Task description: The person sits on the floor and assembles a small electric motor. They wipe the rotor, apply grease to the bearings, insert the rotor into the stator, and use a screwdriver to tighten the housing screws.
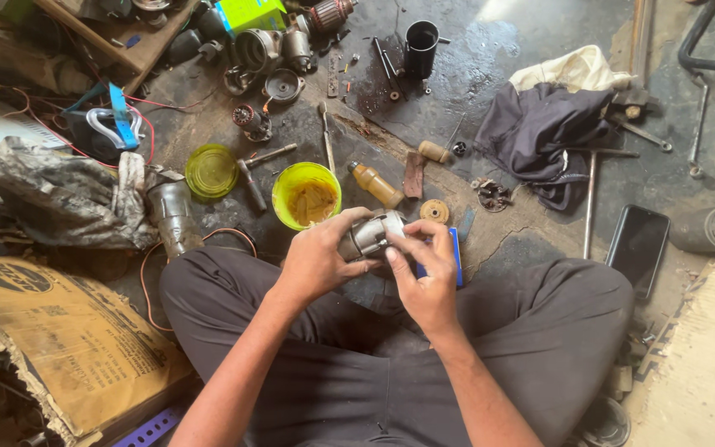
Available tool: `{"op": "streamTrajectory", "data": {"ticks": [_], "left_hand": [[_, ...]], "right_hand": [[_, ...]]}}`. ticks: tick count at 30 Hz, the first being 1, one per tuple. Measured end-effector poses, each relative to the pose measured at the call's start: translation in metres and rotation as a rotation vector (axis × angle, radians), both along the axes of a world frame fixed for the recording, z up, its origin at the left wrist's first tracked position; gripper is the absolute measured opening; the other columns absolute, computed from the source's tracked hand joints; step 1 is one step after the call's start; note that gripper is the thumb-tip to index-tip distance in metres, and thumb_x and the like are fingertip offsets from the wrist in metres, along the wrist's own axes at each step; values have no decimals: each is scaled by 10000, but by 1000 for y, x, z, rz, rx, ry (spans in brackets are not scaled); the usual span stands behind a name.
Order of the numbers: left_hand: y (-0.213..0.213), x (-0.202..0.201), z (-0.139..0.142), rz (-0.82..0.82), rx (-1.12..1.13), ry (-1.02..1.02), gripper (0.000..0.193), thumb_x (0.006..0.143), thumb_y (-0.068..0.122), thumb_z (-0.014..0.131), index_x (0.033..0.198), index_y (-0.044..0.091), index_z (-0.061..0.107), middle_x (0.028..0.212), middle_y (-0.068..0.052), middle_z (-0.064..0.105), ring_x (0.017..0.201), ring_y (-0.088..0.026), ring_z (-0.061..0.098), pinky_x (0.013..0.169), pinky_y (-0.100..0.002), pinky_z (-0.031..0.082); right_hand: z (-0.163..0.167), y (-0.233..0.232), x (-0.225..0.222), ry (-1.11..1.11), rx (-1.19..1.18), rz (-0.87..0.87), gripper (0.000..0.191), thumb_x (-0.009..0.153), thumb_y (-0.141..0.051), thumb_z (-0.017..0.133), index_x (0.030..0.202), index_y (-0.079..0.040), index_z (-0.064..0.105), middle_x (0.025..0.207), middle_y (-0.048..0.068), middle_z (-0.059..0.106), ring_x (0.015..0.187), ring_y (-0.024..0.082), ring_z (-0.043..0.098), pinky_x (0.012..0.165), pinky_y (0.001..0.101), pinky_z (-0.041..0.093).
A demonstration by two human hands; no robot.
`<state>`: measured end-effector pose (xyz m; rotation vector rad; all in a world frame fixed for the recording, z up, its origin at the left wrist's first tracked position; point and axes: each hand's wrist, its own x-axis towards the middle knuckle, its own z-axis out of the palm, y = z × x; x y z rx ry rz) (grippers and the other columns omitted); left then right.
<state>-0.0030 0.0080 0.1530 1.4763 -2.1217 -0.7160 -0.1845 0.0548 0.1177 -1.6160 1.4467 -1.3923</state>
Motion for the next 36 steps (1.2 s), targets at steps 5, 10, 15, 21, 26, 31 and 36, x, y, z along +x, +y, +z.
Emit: {"op": "streamTrajectory", "data": {"ticks": [5, 10, 15, 21, 26, 31, 36], "left_hand": [[0, 1, 4, -61, -46, -3, 713, 674, 299, 900, 1315, 188, 606, 1126, -91, 678, 943, -348, 698, 760, -441, 572], [-1, 0, 4, -63, -105, 21, 691, 659, 292, 894, 1282, 184, 615, 1133, -61, 667, 913, -341, 700, 730, -435, 572], [-3, -7, 5, -16, -101, -42, 658, 636, 391, 916, 1196, 185, 637, 1001, -44, 657, 823, -331, 701, 659, -440, 556], [-6, -9, 5, -29, -88, -149, 628, 671, 397, 885, 1211, 203, 628, 975, -48, 640, 753, -326, 689, 609, -448, 552], [-7, -8, 5, -47, -104, -162, 638, 701, 406, 885, 1231, 198, 597, 973, -56, 635, 771, -335, 689, 618, -448, 556], [-8, -4, 6, -88, -58, -125, 725, 644, 414, 907, 1241, 175, 572, 989, -87, 633, 789, -362, 684, 638, -464, 553], [-10, -6, 5, -91, -16, -158, 707, 660, 415, 901, 1237, 176, 570, 1027, -70, 656, 833, -352, 700, 661, -461, 564]], "right_hand": [[3, -1, 1, -43, 47, -21, 178, 878, -94, 777, 1043, -42, 738, 1182, 90, 557, 1035, 203, 584, 906, 323, 505], [-5, -3, 4, -5, 11, -9, 142, 894, -98, 776, 1016, -36, 739, 1182, 90, 563, 1123, 238, 567, 983, 360, 470], [-12, -4, 0, -23, 15, 5, 157, 932, -139, 762, 1033, -27, 718, 1205, 99, 549, 1143, 252, 564, 1011, 368, 472], [-15, -6, -4, 53, -3, 20, 196, 957, -188, 742, 1045, -16, 708, 1224, 122, 546, 1073, 255, 580, 945, 375, 503], [-17, -7, 1, 170, -111, -14, 185, 978, -182, 736, 1045, -16, 688, 1199, 118, 562, 1090, 287, 583, 942, 402, 501], [-19, -8, 2, 269, -153, -32, 172, 984, -181, 731, 1046, -29, 681, 1183, 135, 547, 1015, 279, 569, 846, 391, 512], [-20, -8, 5, 227, -147, -52, 184, 984, -188, 736, 1055, -27, 678, 1172, 132, 534, 1002, 268, 573, 824, 378, 517]]}}
